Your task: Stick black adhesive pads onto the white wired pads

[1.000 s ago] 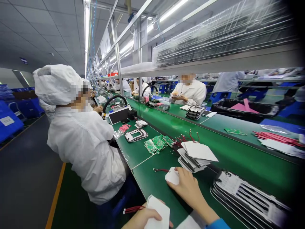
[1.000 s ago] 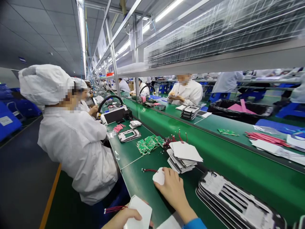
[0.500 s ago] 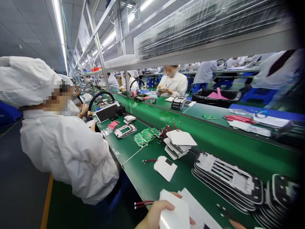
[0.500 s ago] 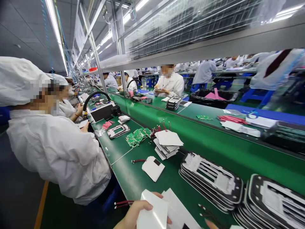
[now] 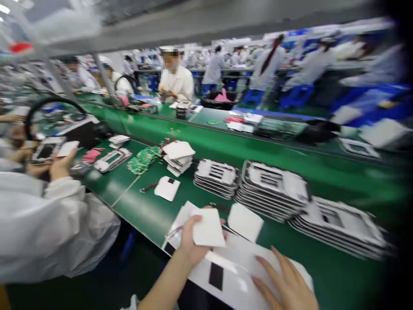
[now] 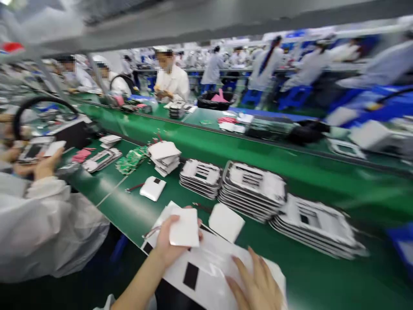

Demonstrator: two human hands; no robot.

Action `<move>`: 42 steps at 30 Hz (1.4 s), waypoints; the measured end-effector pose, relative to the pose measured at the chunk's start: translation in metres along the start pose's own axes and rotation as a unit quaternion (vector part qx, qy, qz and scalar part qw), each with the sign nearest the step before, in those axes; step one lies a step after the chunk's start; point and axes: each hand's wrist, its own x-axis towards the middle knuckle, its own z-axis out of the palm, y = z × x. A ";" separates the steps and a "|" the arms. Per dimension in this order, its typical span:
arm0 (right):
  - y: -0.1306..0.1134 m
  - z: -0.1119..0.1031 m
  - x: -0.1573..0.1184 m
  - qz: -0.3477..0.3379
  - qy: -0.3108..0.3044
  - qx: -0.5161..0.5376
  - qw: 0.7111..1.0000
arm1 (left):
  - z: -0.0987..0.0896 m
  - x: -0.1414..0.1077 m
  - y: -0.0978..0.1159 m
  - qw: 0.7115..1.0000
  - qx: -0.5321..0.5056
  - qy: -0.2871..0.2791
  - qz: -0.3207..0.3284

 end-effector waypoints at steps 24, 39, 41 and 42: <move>-0.090 0.029 -0.008 0.011 -0.088 0.071 0.994 | 0.001 0.004 -0.006 0.994 0.065 0.080 0.020; -0.074 0.032 -0.025 0.027 -0.027 0.196 0.980 | -0.012 0.001 0.000 0.999 0.026 0.023 -0.010; -0.072 0.029 -0.023 0.040 -0.034 0.217 0.975 | -0.012 0.001 0.000 0.999 0.027 0.024 -0.011; -0.071 0.027 -0.022 0.048 -0.039 0.230 0.971 | -0.012 0.002 0.000 0.999 0.028 0.024 -0.013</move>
